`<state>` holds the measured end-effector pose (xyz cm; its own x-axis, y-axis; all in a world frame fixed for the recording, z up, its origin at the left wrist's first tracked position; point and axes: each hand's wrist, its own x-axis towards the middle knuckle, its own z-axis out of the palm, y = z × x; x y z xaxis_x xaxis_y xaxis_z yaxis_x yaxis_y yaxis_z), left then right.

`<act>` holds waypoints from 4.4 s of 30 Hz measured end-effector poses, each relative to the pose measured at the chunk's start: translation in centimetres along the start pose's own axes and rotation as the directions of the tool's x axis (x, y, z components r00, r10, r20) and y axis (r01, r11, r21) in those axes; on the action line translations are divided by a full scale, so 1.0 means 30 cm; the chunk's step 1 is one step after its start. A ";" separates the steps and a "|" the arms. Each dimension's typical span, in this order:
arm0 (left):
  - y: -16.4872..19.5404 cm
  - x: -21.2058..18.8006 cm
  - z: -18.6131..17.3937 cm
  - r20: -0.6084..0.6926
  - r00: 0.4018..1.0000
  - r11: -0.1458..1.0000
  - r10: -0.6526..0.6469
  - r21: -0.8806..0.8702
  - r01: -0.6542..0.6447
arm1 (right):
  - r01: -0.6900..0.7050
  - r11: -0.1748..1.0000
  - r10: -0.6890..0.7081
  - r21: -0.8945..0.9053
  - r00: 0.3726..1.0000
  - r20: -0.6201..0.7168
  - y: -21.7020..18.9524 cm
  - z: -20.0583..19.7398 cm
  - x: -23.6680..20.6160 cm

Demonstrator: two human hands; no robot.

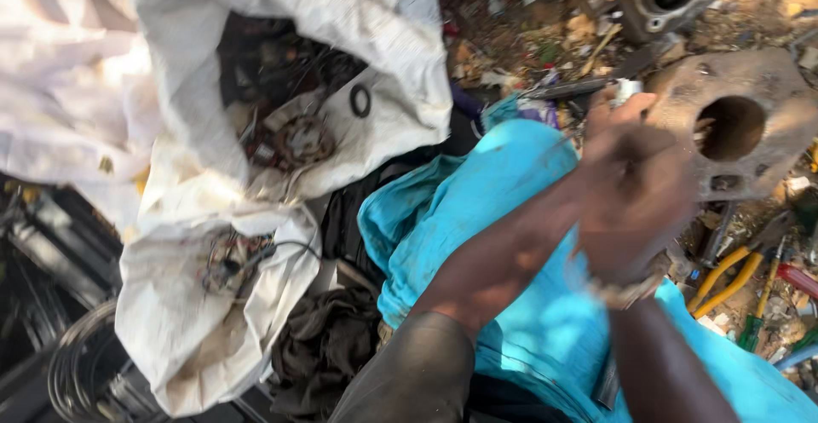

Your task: The person dismantles electric motor scrap on the ground, hammering armatures out of motor housings and using pliers to pull out and strip copper windings and wires, placing salvaged copper into a large bowl.

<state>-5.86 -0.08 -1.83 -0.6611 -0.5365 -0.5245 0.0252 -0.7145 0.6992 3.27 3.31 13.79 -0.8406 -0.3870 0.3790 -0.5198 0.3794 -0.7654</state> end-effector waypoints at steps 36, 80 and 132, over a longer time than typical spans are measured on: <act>0.097 -0.152 0.001 0.498 0.822 0.677 0.277 0.505 -0.535 | -0.940 0.328 0.917 0.099 0.342 0.208 0.231 -0.531 -0.739; 0.081 0.235 -0.194 0.682 0.727 -0.713 0.079 0.549 -0.437 | -0.673 -0.214 0.814 0.708 0.278 0.510 0.602 -0.496 -0.745; -0.099 -0.231 0.113 0.962 0.270 0.406 0.050 0.227 -0.885 | -0.759 -0.081 0.903 0.646 0.219 0.371 0.476 -0.519 -0.717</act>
<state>-3.90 7.29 1.39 -0.8983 0.2509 0.3606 0.4248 0.2868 0.8586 11.56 30.13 2.81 -0.5970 -0.0539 -0.8004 0.7785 -0.2798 -0.5618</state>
